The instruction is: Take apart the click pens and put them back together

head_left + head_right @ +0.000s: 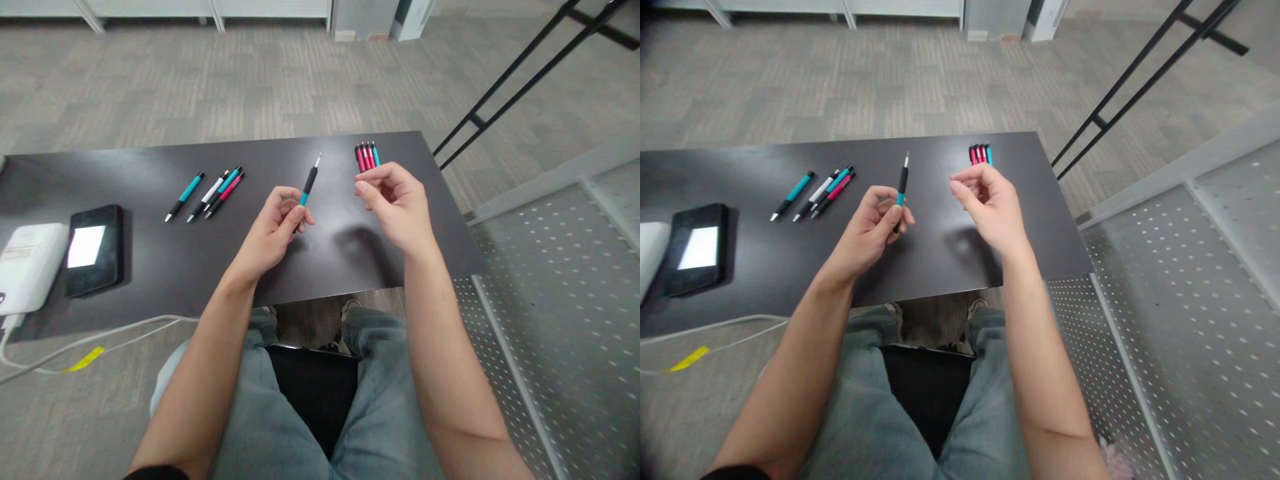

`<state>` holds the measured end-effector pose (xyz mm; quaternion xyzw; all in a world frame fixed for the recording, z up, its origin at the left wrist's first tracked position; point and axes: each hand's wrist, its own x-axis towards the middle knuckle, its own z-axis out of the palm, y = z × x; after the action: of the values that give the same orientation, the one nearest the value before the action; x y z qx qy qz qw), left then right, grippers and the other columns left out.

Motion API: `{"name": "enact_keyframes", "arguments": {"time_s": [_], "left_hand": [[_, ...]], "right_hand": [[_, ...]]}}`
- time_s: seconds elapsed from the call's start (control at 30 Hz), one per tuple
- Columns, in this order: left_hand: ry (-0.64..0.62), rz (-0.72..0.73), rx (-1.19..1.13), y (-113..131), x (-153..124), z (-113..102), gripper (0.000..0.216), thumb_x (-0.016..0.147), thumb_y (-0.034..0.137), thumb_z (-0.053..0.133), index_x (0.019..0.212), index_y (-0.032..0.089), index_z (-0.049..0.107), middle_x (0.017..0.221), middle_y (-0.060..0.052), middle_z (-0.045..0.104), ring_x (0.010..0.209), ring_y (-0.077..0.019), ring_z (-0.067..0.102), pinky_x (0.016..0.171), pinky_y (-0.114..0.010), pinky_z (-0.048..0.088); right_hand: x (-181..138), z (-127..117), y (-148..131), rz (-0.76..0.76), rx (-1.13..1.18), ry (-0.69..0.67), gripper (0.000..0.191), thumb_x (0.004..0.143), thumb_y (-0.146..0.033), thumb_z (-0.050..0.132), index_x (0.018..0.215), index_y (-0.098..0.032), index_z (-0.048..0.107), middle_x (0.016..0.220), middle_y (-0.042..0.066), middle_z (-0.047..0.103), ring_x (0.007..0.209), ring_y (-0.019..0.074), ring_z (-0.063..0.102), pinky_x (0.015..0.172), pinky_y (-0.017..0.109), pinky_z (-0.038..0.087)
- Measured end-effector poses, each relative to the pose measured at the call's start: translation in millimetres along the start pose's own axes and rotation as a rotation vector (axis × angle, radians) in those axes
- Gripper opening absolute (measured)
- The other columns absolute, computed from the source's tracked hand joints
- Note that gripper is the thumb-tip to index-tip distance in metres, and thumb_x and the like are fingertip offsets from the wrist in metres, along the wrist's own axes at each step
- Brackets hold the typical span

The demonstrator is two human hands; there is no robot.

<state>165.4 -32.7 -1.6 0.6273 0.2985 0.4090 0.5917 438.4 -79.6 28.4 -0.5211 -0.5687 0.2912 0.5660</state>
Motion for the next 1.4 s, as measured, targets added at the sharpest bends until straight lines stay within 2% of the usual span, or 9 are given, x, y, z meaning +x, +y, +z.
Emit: {"name": "enact_keyframes", "arguments": {"time_s": [0.17,0.3,0.37,0.53,0.77,0.9,1.13,1.4], "left_hand": [[0.078,0.040,-0.023,-5,0,-4,0.058,0.112,0.078,0.094,0.129,0.033,0.062,0.098,0.000,0.076,0.082,-0.0197,0.072,0.055,-0.025,0.048],[0.056,0.018,0.065,-1,-6,-5,0.049,0.117,0.073,0.087,0.132,0.033,0.064,0.100,-0.001,0.079,0.083,-0.0209,0.073,0.056,-0.027,0.049],[0.037,0.001,0.150,3,-9,-7,0.040,0.120,0.066,0.082,0.132,0.032,0.066,0.101,-0.001,0.082,0.083,-0.0211,0.073,0.061,-0.029,0.050],[0.019,-0.006,0.316,11,-14,-11,0.027,0.119,0.054,0.077,0.128,0.030,0.068,0.102,-0.001,0.085,0.087,-0.0225,0.075,0.083,-0.035,0.059],[0.009,-0.014,0.427,19,-18,-14,0.025,0.119,0.053,0.073,0.130,0.030,0.072,0.101,-0.002,0.089,0.089,-0.0249,0.081,0.081,-0.035,0.059],[0.011,0.004,0.553,24,-19,-19,0.018,0.117,0.044,0.073,0.130,0.031,0.076,0.104,-0.003,0.092,0.099,-0.0279,0.086,0.090,-0.038,0.062],[0.003,0.032,0.602,22,-18,-23,0.016,0.119,0.043,0.072,0.127,0.030,0.075,0.110,-0.006,0.095,0.101,-0.0302,0.088,0.100,-0.041,0.065],[0.001,0.023,0.606,22,-17,-24,0.018,0.119,0.044,0.071,0.128,0.029,0.076,0.110,-0.006,0.094,0.103,-0.0302,0.088,0.101,-0.041,0.065]], "right_hand": [[1,1,5,-0.015,0.023,-0.025,0.066,0.093,-0.090,0.108,0.111,-0.029,0.087,0.093,0.000,0.074,0.079,0.0181,0.062,0.070,0.035,0.054],[1,0,1,-0.008,0.014,-0.051,0.065,0.096,-0.089,0.106,0.115,-0.030,0.088,0.094,0.001,0.075,0.080,0.0191,0.065,0.072,0.035,0.058],[2,1,-1,0.002,0.014,-0.048,0.065,0.095,-0.089,0.107,0.116,-0.029,0.090,0.096,0.002,0.078,0.082,0.0198,0.068,0.072,0.036,0.061],[3,3,-2,0.006,0.027,-0.021,0.066,0.093,-0.089,0.107,0.115,-0.029,0.091,0.100,0.003,0.083,0.087,0.0210,0.074,0.072,0.035,0.064],[4,6,-6,0.007,0.046,-0.023,0.066,0.092,-0.089,0.109,0.113,-0.030,0.092,0.102,0.004,0.084,0.089,0.0226,0.076,0.073,0.036,0.066],[3,6,-6,0.021,0.030,-0.065,0.066,0.092,-0.089,0.109,0.116,-0.030,0.093,0.101,0.004,0.085,0.084,0.0213,0.072,0.074,0.037,0.065],[-1,7,2,0.018,-0.022,-0.182,0.061,0.100,-0.087,0.104,0.123,-0.030,0.096,0.097,0.003,0.082,0.080,0.0215,0.068,0.072,0.037,0.059],[1,0,3,-0.003,-0.036,-0.159,0.058,0.102,-0.084,0.103,0.124,-0.031,0.097,0.105,0.004,0.085,0.087,0.0225,0.071,0.079,0.038,0.062]]}}
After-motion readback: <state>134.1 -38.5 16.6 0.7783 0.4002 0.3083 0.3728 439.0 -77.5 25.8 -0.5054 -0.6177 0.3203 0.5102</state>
